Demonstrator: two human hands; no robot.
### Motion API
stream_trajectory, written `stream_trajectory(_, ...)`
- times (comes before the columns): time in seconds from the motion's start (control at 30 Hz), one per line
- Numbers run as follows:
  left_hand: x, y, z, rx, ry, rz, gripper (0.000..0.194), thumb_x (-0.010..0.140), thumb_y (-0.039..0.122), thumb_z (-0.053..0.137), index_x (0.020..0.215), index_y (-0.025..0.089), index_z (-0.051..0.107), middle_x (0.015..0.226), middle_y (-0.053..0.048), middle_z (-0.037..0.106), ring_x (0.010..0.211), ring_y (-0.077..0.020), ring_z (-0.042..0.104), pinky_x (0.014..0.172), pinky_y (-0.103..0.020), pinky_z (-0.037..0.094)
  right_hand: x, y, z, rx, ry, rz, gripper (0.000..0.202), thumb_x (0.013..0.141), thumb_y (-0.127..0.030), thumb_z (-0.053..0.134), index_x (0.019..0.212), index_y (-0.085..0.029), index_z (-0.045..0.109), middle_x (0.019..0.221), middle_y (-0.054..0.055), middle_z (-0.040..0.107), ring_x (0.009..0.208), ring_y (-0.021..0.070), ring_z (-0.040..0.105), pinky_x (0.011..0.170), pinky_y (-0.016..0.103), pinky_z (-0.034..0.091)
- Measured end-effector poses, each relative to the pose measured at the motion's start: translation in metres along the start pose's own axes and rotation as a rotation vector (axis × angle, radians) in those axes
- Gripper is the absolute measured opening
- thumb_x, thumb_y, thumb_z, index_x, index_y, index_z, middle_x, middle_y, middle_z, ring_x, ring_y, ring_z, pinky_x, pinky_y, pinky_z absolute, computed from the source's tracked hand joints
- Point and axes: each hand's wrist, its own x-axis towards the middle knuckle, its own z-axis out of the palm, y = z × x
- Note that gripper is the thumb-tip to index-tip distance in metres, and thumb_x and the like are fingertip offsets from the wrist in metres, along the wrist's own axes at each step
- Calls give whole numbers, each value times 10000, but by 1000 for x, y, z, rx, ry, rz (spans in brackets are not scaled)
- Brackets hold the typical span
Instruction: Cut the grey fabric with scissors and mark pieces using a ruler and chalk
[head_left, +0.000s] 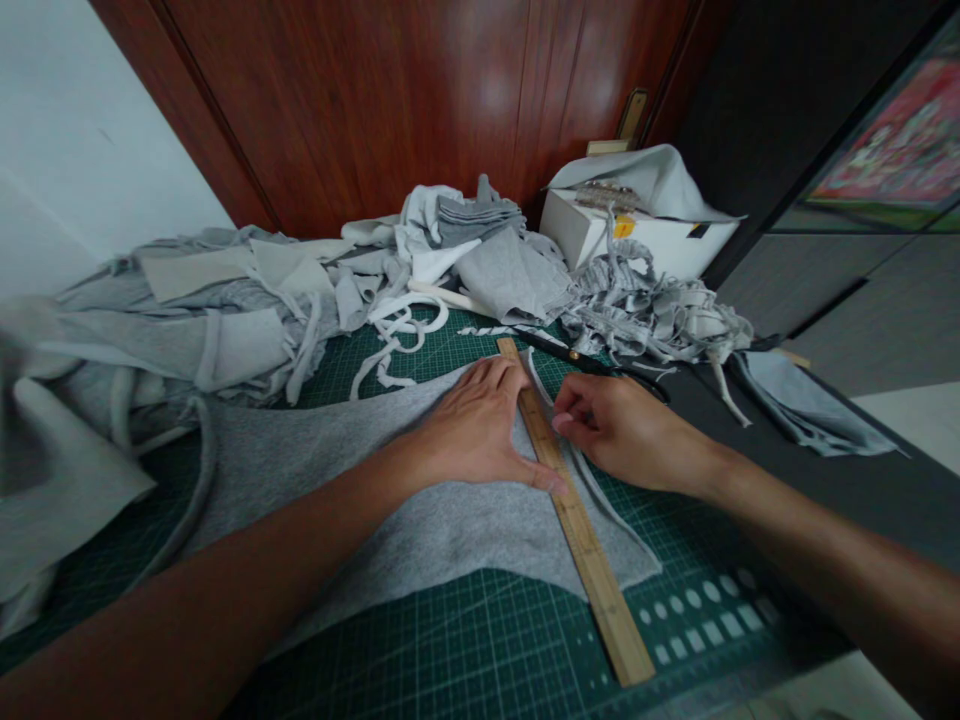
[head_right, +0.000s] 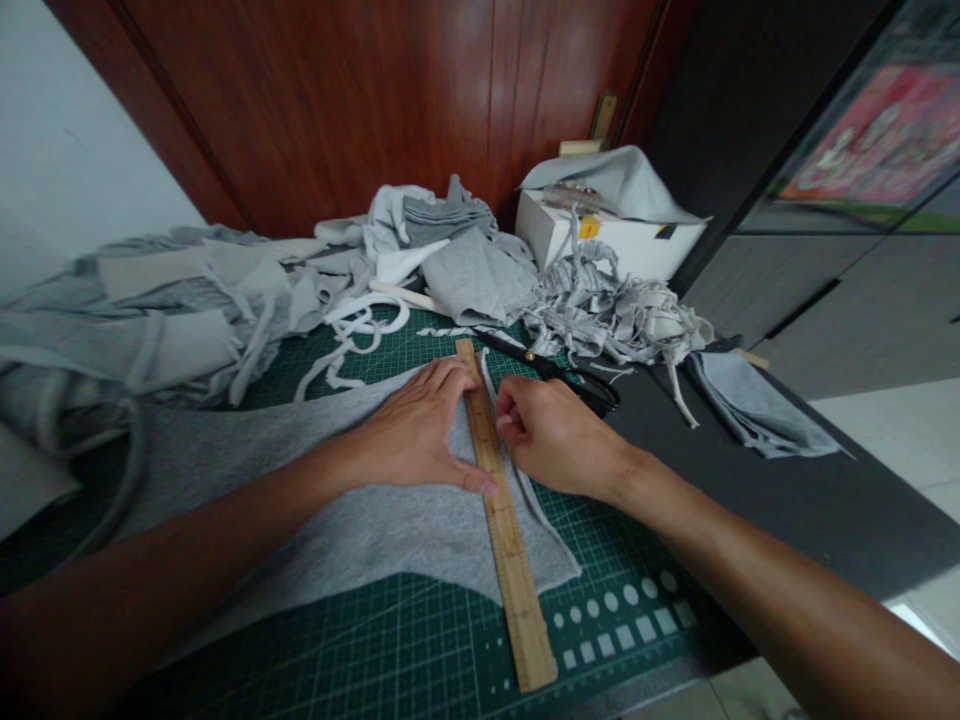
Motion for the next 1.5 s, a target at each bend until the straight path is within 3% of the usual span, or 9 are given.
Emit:
stream_trajectory(0.43,1,0,-1,69,-14,-2,1027,513,955,724,1148,178,502,1250,-155,558,1191,-366,544,1101,-517,447,58,6,5,-161,130,-51,143,827,-47,597,854,-186,612,731,45,696,650,194,626,613,297,404)
stream_trajectory(0.7,1,-2,2,69,0,2,1020,500,957,726,1122,184,488,1231,-150,551,1173,-366,542,1087,-525,456,70,6,11,-206,173,-41,123,823,-68,602,884,-164,647,722,69,692,659,212,613,613,318,386)
stream_trajectory(1.03,1,0,1,34,-6,-9,1035,479,911,787,1173,195,508,1295,-152,552,1258,-389,523,1141,-528,416,20,-5,10,-143,113,-18,154,830,-38,588,816,-191,587,657,13,644,550,155,571,535,281,362)
stream_trajectory(1.17,1,0,1,16,-6,-11,992,522,907,765,1177,204,520,1312,-149,553,1279,-384,514,1148,-535,411,-9,-12,12,-64,75,1,138,872,-66,576,826,-196,587,609,-12,603,474,130,499,485,279,309)
stream_trajectory(1.5,2,4,-2,41,-38,-38,998,517,898,772,1181,184,560,1319,-156,554,1277,-394,514,1149,-542,407,-70,-23,11,101,-23,29,162,990,-178,510,839,-227,541,628,-38,559,502,124,470,475,277,301)
